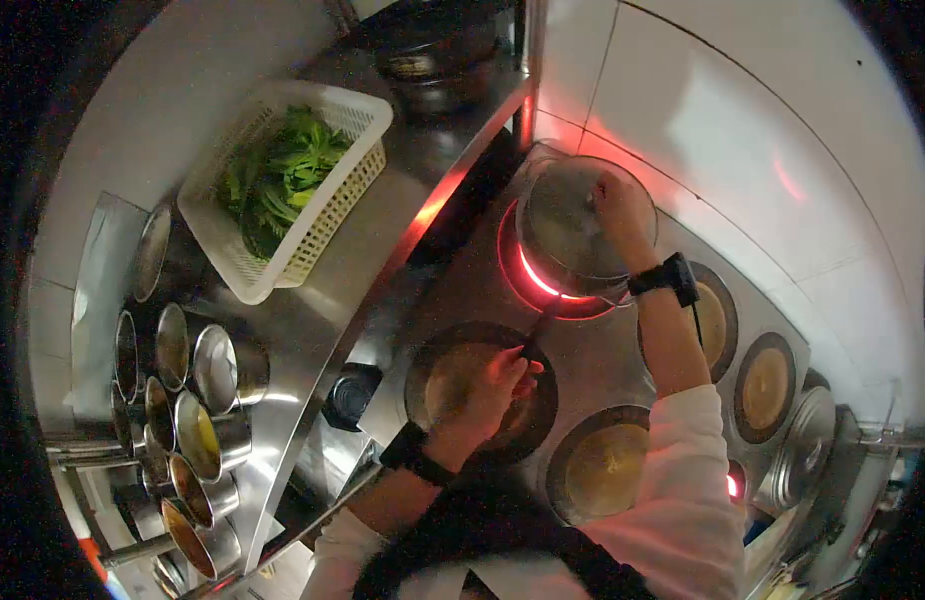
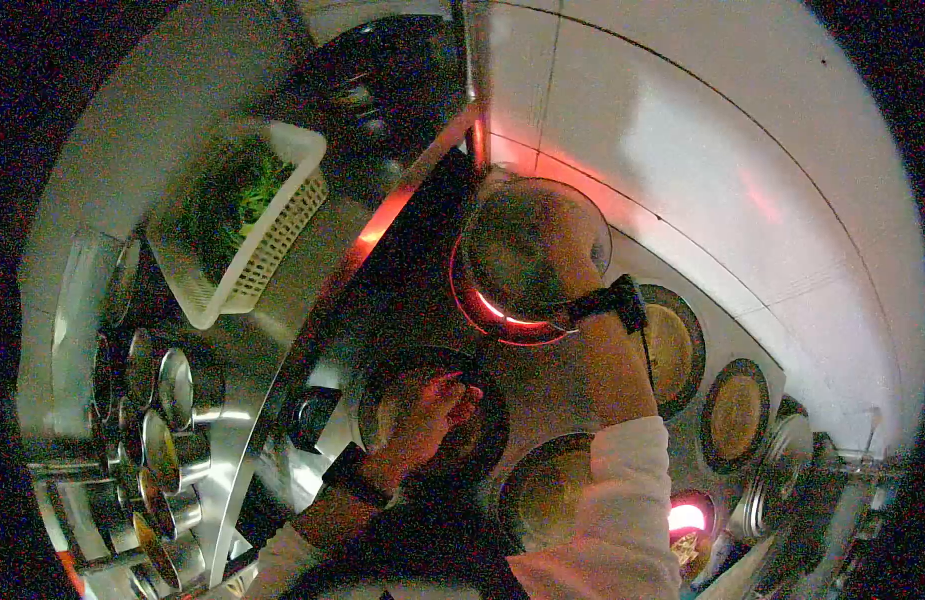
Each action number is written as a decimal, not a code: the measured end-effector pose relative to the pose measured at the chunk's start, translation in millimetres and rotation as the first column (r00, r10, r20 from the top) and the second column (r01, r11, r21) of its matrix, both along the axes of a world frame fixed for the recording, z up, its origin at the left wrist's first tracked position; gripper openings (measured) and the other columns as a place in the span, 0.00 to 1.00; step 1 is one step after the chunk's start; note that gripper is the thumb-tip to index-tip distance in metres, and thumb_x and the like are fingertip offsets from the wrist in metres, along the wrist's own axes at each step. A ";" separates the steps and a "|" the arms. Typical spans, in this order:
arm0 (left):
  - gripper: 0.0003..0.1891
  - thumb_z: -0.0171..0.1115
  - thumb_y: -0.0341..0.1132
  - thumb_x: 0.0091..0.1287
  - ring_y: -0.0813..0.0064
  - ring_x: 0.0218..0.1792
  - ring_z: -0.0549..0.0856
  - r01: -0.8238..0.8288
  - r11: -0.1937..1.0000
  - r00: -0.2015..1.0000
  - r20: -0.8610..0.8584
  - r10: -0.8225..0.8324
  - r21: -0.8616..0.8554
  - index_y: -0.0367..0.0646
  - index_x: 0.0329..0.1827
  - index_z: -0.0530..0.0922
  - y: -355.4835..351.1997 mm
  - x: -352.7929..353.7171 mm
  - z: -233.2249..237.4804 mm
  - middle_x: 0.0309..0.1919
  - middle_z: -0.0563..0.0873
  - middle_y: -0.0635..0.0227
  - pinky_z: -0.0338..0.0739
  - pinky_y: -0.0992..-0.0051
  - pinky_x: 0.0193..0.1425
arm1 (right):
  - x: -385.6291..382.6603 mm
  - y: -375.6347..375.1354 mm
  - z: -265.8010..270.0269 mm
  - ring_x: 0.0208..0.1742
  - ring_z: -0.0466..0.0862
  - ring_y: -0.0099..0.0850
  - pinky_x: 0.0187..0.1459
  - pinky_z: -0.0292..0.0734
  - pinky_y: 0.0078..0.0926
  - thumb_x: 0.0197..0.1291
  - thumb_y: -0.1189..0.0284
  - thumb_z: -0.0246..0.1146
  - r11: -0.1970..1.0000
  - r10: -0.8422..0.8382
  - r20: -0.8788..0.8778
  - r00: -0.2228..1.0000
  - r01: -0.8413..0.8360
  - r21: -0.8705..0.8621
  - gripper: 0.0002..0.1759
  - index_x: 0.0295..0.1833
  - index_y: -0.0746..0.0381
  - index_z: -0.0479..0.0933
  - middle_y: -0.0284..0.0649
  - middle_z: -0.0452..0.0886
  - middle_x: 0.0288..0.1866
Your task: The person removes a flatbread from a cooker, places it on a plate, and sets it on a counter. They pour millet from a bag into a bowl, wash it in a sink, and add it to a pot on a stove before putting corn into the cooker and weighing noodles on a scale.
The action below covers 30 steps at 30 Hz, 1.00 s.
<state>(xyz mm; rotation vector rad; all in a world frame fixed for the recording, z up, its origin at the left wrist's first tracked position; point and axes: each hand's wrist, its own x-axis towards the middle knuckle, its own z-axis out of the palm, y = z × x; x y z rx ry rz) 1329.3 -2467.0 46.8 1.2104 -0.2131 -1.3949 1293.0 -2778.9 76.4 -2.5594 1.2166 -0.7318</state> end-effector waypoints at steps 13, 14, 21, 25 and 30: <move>0.18 0.51 0.37 0.65 0.76 0.45 0.77 -0.112 0.992 0.993 0.043 0.109 0.059 0.44 0.57 0.67 153.8 15.2 -39.5 0.46 0.79 0.67 0.73 0.73 0.49 | -13.3 40.3 -1.5 0.40 0.77 0.43 0.46 0.71 0.38 0.54 0.66 0.56 0.713 -0.020 -0.233 0.972 -0.149 -0.685 0.15 0.44 0.62 0.75 0.47 0.76 0.45; 0.17 0.51 0.37 0.65 0.76 0.44 0.77 -0.193 0.978 0.981 0.041 0.190 0.080 0.45 0.56 0.68 174.4 21.6 -51.1 0.45 0.79 0.68 0.72 0.71 0.48 | -14.4 68.3 14.2 0.45 0.74 0.45 0.49 0.69 0.38 0.56 0.65 0.55 0.803 0.129 -0.077 0.989 -0.150 -0.576 0.17 0.48 0.62 0.72 0.49 0.74 0.49; 0.17 0.51 0.40 0.63 0.72 0.42 0.77 -0.687 0.679 0.704 0.003 0.711 0.260 0.49 0.55 0.68 311.3 -2.6 -156.6 0.44 0.79 0.68 0.72 0.69 0.47 | -48.3 429.5 68.4 0.42 0.74 0.41 0.47 0.69 0.36 0.54 0.76 0.57 0.782 0.198 0.502 0.842 -0.444 0.437 0.11 0.45 0.63 0.72 0.45 0.75 0.42; 0.15 0.49 0.32 0.63 0.74 0.37 0.77 -0.731 0.638 0.581 -0.270 0.768 0.242 0.49 0.53 0.70 337.9 -37.8 -237.8 0.40 0.79 0.67 0.71 0.72 0.39 | -84.1 561.9 25.2 0.38 0.78 0.36 0.42 0.74 0.27 0.53 0.80 0.57 0.470 0.643 0.336 0.688 -0.701 0.537 0.07 0.39 0.62 0.75 0.44 0.77 0.37; 0.32 0.56 0.36 0.60 0.73 0.42 0.78 -0.803 0.594 0.550 -0.443 0.708 -0.048 0.50 0.68 0.55 306.1 -92.9 -367.9 0.50 0.77 0.67 0.72 0.76 0.46 | -149.0 630.1 -18.9 0.34 0.79 0.36 0.40 0.75 0.27 0.52 0.82 0.56 0.305 0.526 0.118 0.842 -0.317 0.898 0.07 0.37 0.61 0.75 0.42 0.78 0.37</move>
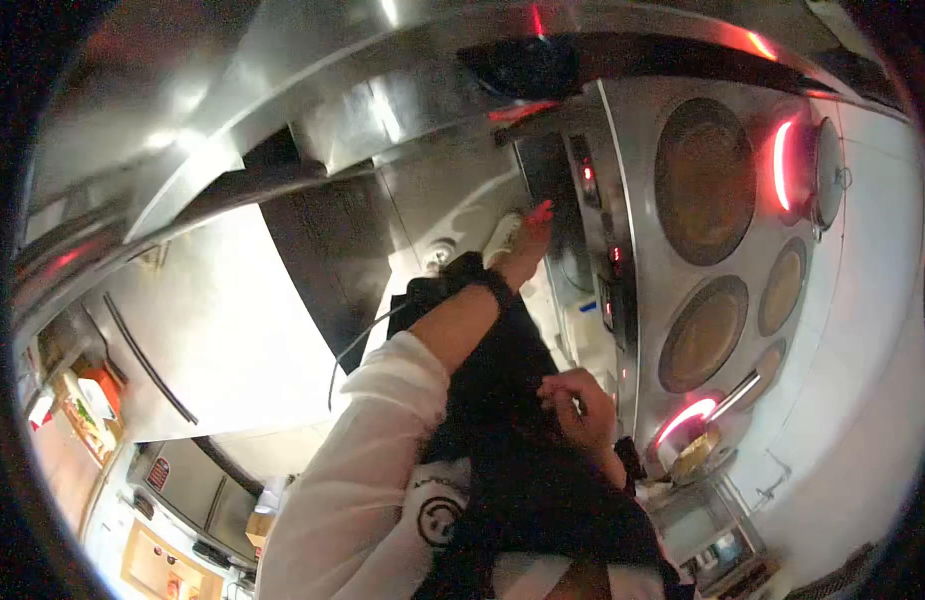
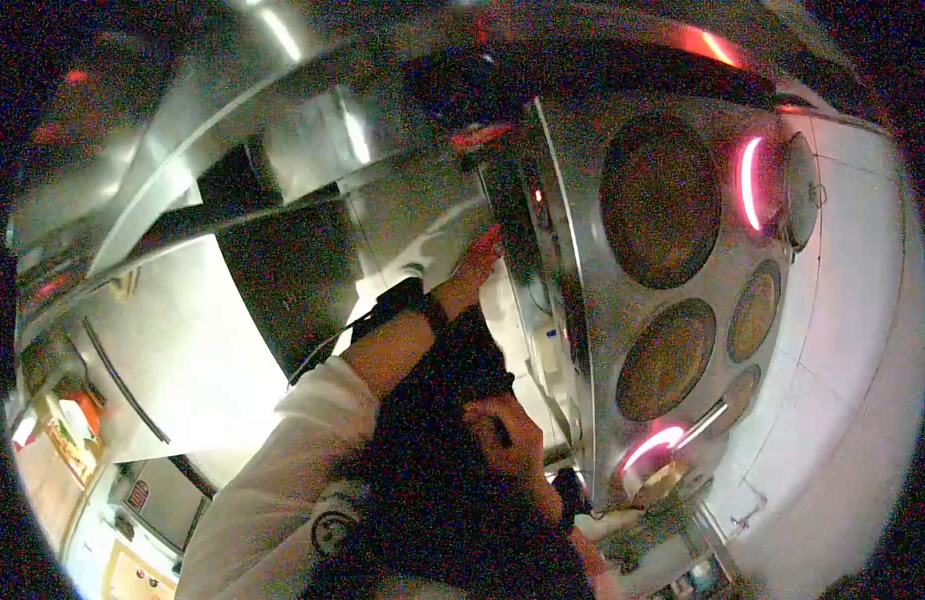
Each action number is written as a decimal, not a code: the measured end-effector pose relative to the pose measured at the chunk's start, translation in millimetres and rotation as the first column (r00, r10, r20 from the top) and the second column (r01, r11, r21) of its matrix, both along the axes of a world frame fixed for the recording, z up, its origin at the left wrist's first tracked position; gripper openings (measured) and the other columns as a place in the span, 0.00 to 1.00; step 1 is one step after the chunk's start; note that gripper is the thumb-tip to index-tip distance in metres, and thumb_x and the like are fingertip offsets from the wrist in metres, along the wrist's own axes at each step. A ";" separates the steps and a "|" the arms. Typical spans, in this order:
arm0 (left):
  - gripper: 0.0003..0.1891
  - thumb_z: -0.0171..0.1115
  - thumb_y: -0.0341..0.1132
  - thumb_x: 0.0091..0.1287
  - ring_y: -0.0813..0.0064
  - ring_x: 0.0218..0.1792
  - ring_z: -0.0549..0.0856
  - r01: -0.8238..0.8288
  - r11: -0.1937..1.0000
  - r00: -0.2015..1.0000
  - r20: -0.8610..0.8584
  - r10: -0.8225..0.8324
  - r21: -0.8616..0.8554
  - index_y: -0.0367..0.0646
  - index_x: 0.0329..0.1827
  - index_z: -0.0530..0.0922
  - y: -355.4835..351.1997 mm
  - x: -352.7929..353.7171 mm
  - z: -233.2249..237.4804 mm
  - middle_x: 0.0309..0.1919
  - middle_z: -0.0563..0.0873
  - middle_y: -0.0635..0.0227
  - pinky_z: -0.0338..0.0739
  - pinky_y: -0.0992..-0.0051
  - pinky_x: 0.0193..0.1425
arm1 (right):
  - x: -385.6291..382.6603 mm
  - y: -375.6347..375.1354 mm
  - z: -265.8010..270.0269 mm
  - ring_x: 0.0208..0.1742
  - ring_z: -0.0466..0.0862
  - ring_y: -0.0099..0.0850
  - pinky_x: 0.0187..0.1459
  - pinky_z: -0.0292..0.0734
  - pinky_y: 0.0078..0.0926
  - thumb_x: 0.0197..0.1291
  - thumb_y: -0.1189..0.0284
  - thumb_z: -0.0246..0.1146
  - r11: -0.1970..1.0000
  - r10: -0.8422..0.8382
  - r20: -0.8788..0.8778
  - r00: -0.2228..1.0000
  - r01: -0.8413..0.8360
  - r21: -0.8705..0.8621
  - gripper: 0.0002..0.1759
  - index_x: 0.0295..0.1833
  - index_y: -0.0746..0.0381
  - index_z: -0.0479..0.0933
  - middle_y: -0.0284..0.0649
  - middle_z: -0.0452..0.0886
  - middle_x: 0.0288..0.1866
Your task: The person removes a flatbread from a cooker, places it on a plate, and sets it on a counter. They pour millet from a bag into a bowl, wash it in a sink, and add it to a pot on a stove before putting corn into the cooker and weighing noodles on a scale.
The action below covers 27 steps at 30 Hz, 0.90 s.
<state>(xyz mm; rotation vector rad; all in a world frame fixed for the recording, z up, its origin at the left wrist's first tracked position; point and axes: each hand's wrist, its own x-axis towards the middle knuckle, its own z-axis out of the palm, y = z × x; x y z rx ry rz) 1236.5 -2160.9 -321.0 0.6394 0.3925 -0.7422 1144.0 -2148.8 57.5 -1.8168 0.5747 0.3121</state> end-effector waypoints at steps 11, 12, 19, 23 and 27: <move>0.42 0.43 0.16 0.49 0.74 0.38 0.71 0.061 0.844 0.759 0.525 -0.386 0.533 0.56 0.71 0.49 -98.9 46.4 3.6 0.47 0.73 0.66 0.67 0.78 0.45 | -116.6 50.9 -24.2 0.32 0.78 0.24 0.34 0.72 0.21 0.59 0.79 0.54 0.865 -0.495 -0.103 0.863 0.501 0.044 0.04 0.38 0.66 0.73 0.39 0.77 0.29; 0.42 0.43 0.16 0.49 0.73 0.41 0.71 0.206 0.797 0.801 0.370 -0.470 0.568 0.56 0.70 0.49 -82.4 55.4 40.7 0.48 0.73 0.65 0.66 0.78 0.47 | -118.4 50.1 -24.2 0.32 0.78 0.24 0.34 0.72 0.21 0.59 0.79 0.54 0.861 -0.500 -0.106 0.860 0.507 0.049 0.04 0.38 0.66 0.73 0.39 0.77 0.29; 0.42 0.43 0.15 0.50 0.66 0.54 0.71 -0.040 0.877 0.754 0.591 -0.288 0.479 0.56 0.70 0.48 -118.1 35.2 -35.5 0.56 0.71 0.59 0.63 0.80 0.56 | -124.3 49.5 -25.4 0.33 0.76 0.24 0.36 0.72 0.21 0.59 0.80 0.53 0.953 -0.298 -0.216 0.930 0.275 -0.130 0.05 0.40 0.65 0.73 0.39 0.77 0.33; 0.42 0.44 0.15 0.55 0.85 0.39 0.71 0.078 0.961 0.859 0.471 -0.199 0.264 0.66 0.70 0.48 -96.9 47.2 -40.1 0.54 0.73 0.74 0.63 0.89 0.39 | -129.8 51.1 -34.8 0.35 0.76 0.24 0.37 0.71 0.20 0.57 0.81 0.54 0.938 -0.339 -0.241 0.909 0.347 -0.013 0.06 0.40 0.65 0.74 0.38 0.77 0.34; 0.41 0.47 0.16 0.56 0.85 0.41 0.72 0.241 0.804 0.789 0.372 -0.489 0.544 0.63 0.70 0.49 -72.8 54.0 33.5 0.58 0.70 0.72 0.66 0.87 0.41 | -113.9 45.7 -34.2 0.36 0.77 0.25 0.38 0.71 0.20 0.57 0.81 0.53 0.976 -0.215 -0.152 0.965 0.218 0.004 0.07 0.41 0.65 0.74 0.38 0.77 0.35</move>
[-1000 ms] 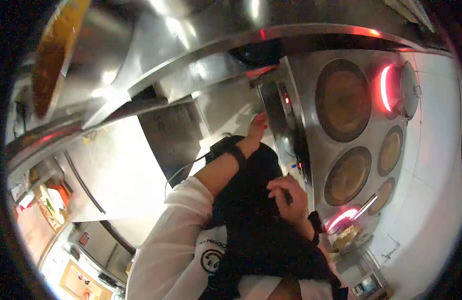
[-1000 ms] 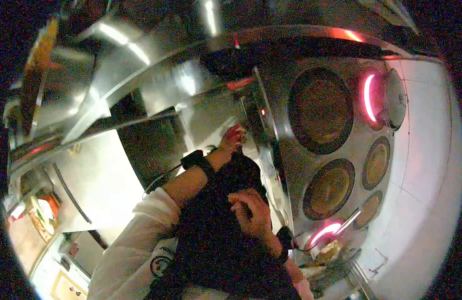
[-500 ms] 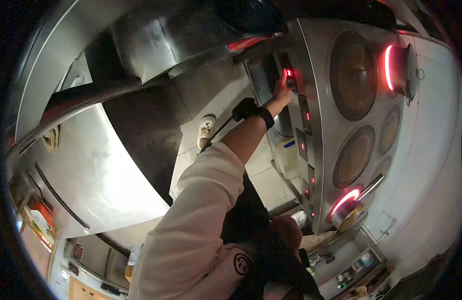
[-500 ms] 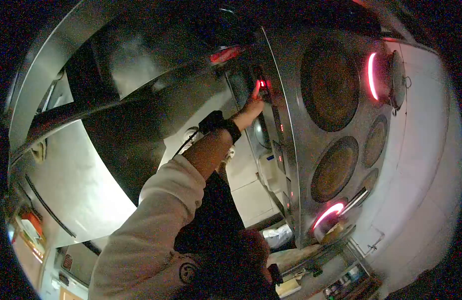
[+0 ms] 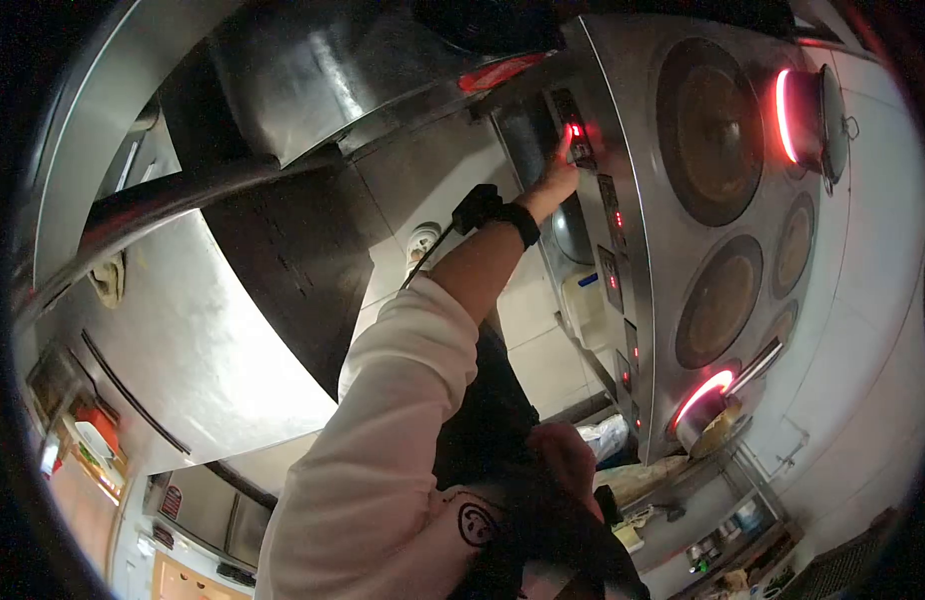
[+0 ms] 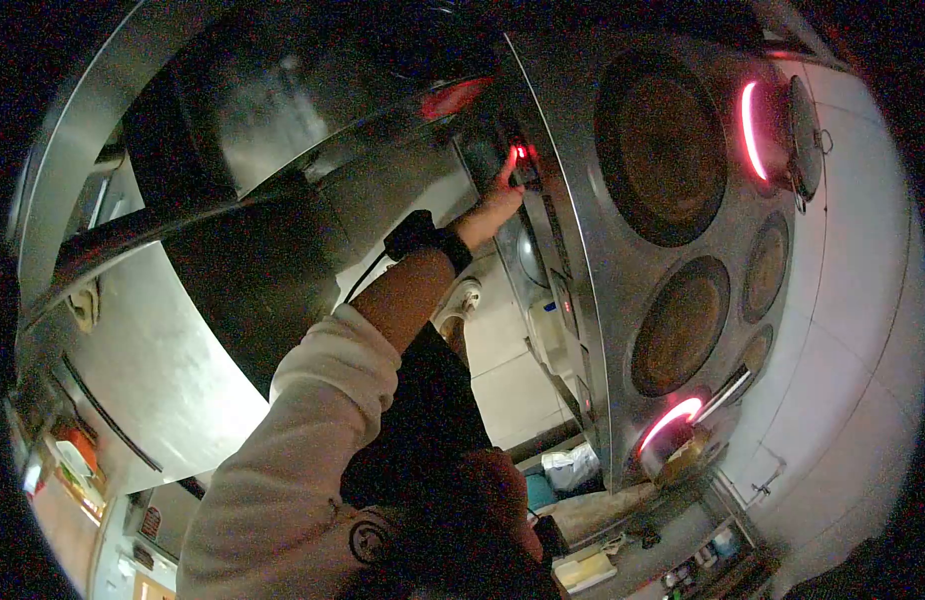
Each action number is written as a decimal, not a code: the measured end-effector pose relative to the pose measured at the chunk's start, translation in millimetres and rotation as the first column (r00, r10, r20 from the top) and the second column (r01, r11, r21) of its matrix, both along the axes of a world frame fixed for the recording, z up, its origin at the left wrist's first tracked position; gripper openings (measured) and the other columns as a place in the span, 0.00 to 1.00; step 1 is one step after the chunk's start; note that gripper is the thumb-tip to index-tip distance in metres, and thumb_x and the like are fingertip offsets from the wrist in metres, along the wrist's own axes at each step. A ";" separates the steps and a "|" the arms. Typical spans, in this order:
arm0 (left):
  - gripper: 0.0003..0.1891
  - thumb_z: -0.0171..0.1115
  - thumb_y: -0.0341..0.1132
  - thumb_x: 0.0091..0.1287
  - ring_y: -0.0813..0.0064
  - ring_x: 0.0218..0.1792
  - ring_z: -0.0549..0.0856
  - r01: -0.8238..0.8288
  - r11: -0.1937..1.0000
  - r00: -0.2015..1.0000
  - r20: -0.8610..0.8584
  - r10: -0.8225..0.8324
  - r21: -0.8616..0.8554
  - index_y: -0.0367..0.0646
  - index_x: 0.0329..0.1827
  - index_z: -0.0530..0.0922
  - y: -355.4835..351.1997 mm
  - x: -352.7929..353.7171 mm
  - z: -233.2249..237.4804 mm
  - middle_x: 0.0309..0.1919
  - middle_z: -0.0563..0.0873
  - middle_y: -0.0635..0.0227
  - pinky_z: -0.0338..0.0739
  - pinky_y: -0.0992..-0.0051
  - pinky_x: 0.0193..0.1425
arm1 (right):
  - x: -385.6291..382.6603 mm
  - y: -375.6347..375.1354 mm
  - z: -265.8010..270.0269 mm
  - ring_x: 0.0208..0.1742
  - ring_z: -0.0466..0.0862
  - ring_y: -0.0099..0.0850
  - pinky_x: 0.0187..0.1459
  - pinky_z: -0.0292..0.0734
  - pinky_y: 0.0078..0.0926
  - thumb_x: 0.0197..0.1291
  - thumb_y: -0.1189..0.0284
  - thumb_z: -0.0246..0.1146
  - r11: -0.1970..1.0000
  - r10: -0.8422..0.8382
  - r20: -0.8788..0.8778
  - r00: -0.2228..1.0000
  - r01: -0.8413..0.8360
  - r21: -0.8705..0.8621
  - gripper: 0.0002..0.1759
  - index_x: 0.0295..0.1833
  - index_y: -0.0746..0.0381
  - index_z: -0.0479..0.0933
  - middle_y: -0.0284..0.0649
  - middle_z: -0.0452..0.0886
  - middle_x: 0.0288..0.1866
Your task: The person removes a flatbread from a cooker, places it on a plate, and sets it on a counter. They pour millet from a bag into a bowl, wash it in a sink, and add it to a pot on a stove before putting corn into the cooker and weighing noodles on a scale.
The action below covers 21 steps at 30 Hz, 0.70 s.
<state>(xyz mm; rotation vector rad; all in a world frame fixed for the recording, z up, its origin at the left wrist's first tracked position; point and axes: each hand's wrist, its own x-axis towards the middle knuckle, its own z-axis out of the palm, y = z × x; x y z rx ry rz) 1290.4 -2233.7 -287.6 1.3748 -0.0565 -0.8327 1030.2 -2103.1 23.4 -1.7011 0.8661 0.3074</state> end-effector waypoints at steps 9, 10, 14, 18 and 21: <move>0.39 0.47 0.17 0.58 0.80 0.40 0.72 -0.038 0.999 0.995 0.094 0.041 -0.029 0.63 0.70 0.49 -0.9 -1.8 -4.0 0.53 0.72 0.73 0.68 0.84 0.44 | 13.8 -4.5 5.7 0.35 0.77 0.26 0.39 0.71 0.22 0.59 0.81 0.50 0.998 0.002 -0.001 1.000 -0.001 0.062 0.07 0.40 0.65 0.73 0.38 0.77 0.34; 0.40 0.47 0.16 0.57 0.81 0.39 0.72 -0.043 0.999 0.988 0.151 0.039 0.022 0.63 0.70 0.49 -3.0 -4.2 -8.3 0.53 0.73 0.73 0.68 0.84 0.43 | 10.9 -5.8 4.0 0.38 0.78 0.30 0.40 0.73 0.24 0.57 0.78 0.54 0.999 0.021 -0.077 0.997 -0.018 0.038 0.07 0.41 0.62 0.74 0.38 0.77 0.37; 0.40 0.48 0.16 0.57 0.81 0.38 0.72 -0.101 0.991 0.977 0.179 0.115 -0.086 0.62 0.70 0.50 -7.9 -4.5 -25.7 0.52 0.73 0.73 0.69 0.83 0.44 | 14.7 -4.4 4.2 0.34 0.77 0.25 0.38 0.72 0.22 0.59 0.82 0.50 0.999 0.005 -0.112 0.994 -0.001 0.037 0.07 0.41 0.65 0.73 0.38 0.76 0.34; 0.39 0.48 0.17 0.58 0.80 0.45 0.73 -0.146 0.987 0.961 0.227 0.159 -0.070 0.61 0.70 0.50 -27.8 -13.0 -55.4 0.53 0.73 0.72 0.69 0.82 0.48 | 19.0 -4.5 4.6 0.34 0.77 0.25 0.37 0.72 0.22 0.59 0.82 0.50 0.995 -0.047 -0.042 0.998 0.050 0.081 0.07 0.40 0.65 0.73 0.38 0.76 0.34; 0.38 0.48 0.16 0.58 0.80 0.43 0.74 -0.207 0.978 0.917 0.341 0.205 -0.031 0.60 0.70 0.51 -23.1 -12.0 -35.0 0.54 0.73 0.72 0.70 0.83 0.44 | 21.2 -4.5 7.1 0.34 0.77 0.25 0.38 0.72 0.21 0.59 0.82 0.50 1.000 0.011 -0.076 0.997 -0.011 0.001 0.07 0.40 0.65 0.73 0.38 0.76 0.34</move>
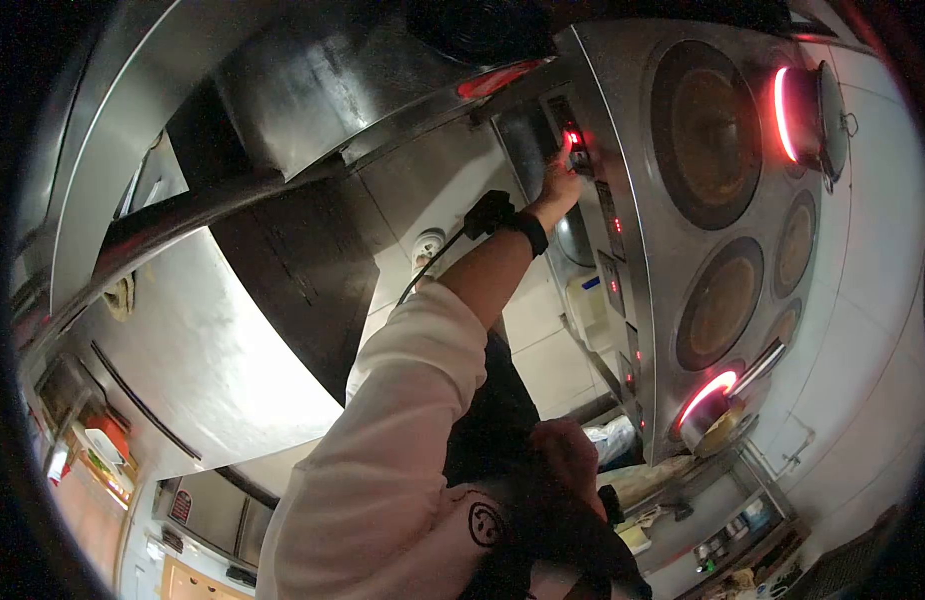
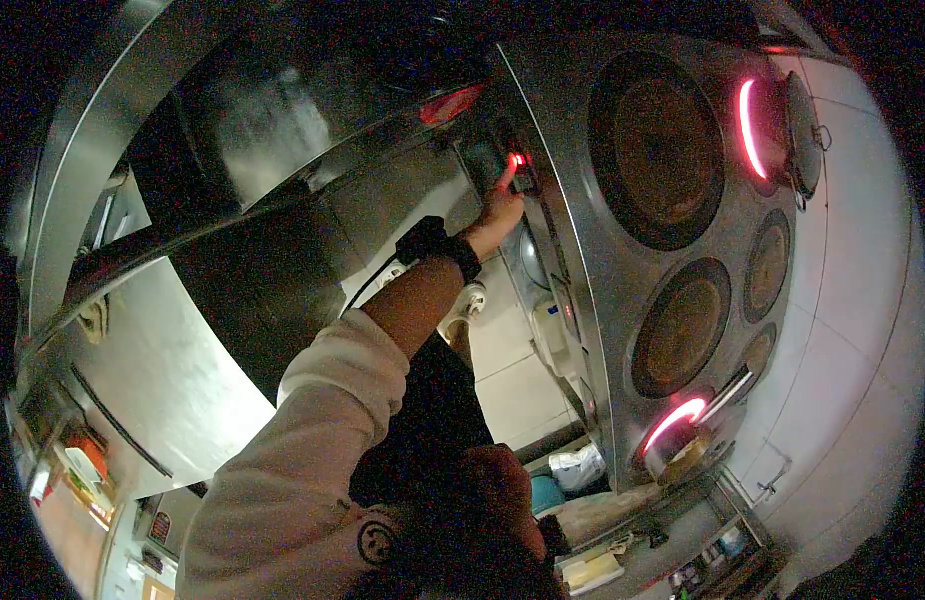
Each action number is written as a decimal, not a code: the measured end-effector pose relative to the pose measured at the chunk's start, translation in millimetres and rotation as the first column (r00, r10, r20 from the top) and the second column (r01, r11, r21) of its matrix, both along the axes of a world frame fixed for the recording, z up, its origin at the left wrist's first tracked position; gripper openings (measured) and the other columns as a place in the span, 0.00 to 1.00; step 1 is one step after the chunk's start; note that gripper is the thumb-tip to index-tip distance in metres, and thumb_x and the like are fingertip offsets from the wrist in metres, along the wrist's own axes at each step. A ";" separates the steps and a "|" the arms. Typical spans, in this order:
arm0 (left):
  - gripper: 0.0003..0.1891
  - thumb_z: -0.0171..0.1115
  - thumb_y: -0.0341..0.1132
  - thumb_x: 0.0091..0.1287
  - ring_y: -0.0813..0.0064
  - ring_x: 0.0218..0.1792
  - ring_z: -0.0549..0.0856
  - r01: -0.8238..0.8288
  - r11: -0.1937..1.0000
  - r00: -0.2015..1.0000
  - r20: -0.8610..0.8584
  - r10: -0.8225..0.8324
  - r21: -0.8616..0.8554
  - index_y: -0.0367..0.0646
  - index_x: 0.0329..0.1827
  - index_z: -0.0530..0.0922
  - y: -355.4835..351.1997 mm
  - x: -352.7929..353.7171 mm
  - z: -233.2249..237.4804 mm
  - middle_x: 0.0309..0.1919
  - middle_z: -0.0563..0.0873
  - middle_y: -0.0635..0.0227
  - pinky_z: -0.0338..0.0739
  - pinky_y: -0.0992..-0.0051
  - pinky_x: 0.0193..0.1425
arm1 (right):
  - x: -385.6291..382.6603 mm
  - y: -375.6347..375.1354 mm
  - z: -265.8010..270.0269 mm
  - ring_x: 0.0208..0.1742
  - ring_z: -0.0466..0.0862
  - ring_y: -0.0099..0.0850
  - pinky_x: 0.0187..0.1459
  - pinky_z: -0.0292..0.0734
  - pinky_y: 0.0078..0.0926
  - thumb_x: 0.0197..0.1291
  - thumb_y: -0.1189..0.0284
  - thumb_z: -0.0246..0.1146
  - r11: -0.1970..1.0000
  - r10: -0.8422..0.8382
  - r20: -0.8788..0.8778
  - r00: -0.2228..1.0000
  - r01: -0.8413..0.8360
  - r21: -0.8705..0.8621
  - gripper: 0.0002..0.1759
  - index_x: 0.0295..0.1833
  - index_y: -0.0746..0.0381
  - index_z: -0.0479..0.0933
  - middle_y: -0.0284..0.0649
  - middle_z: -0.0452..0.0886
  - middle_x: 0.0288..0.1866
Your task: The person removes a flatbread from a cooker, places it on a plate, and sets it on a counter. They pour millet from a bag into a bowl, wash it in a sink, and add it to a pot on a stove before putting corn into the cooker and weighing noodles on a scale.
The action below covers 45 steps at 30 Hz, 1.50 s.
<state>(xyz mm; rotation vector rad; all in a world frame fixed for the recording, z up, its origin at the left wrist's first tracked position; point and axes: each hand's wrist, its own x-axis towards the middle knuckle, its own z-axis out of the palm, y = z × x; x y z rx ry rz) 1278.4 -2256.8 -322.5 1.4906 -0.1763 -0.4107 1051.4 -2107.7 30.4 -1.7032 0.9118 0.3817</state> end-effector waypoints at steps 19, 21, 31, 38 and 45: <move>0.39 0.47 0.12 0.55 0.85 0.32 0.74 0.030 0.981 0.958 -0.275 -0.083 -0.194 0.67 0.65 0.62 1.4 2.0 -32.5 0.46 0.75 0.76 0.68 0.85 0.27 | 15.3 -1.6 -4.7 0.32 0.79 0.26 0.35 0.74 0.21 0.55 0.87 0.51 0.998 0.053 -0.029 0.998 -0.054 -0.031 0.10 0.40 0.65 0.73 0.40 0.77 0.34; 0.36 0.48 0.15 0.53 0.74 0.45 0.72 0.021 0.983 0.941 -0.329 -0.081 -0.183 0.59 0.65 0.62 12.2 10.2 -5.5 0.51 0.74 0.65 0.67 0.80 0.43 | 10.6 -2.8 -10.7 0.32 0.79 0.26 0.35 0.74 0.21 0.55 0.87 0.51 0.992 0.088 -0.085 0.992 -0.094 -0.079 0.10 0.40 0.65 0.73 0.40 0.76 0.34; 0.37 0.50 0.14 0.54 0.81 0.35 0.74 -0.004 0.929 0.882 -0.438 -0.171 -0.371 0.59 0.66 0.60 25.8 13.2 7.7 0.46 0.74 0.75 0.70 0.82 0.31 | 5.2 -2.0 -13.7 0.33 0.78 0.26 0.37 0.72 0.21 0.56 0.84 0.51 0.995 0.062 -0.134 0.989 -0.071 -0.063 0.09 0.41 0.65 0.73 0.39 0.77 0.34; 0.25 0.57 0.31 0.57 0.82 0.37 0.71 0.243 0.964 0.938 -0.226 -0.263 -0.112 0.44 0.59 0.65 30.9 6.1 -43.5 0.41 0.73 0.76 0.70 0.77 0.37 | -25.5 -4.1 -18.9 0.39 0.80 0.32 0.40 0.75 0.25 0.55 0.81 0.57 0.993 -0.107 -0.011 0.994 0.107 0.040 0.08 0.42 0.65 0.73 0.41 0.77 0.37; 0.15 0.51 0.42 0.63 0.69 0.49 0.74 0.150 0.858 0.512 -0.704 -0.493 -0.492 0.47 0.51 0.72 118.2 -42.5 146.8 0.45 0.76 0.67 0.70 0.67 0.50 | -95.3 -27.2 -16.7 0.46 0.75 0.41 0.45 0.73 0.32 0.55 0.77 0.55 0.978 -0.072 0.120 0.990 0.094 -0.186 0.11 0.46 0.59 0.70 0.42 0.70 0.42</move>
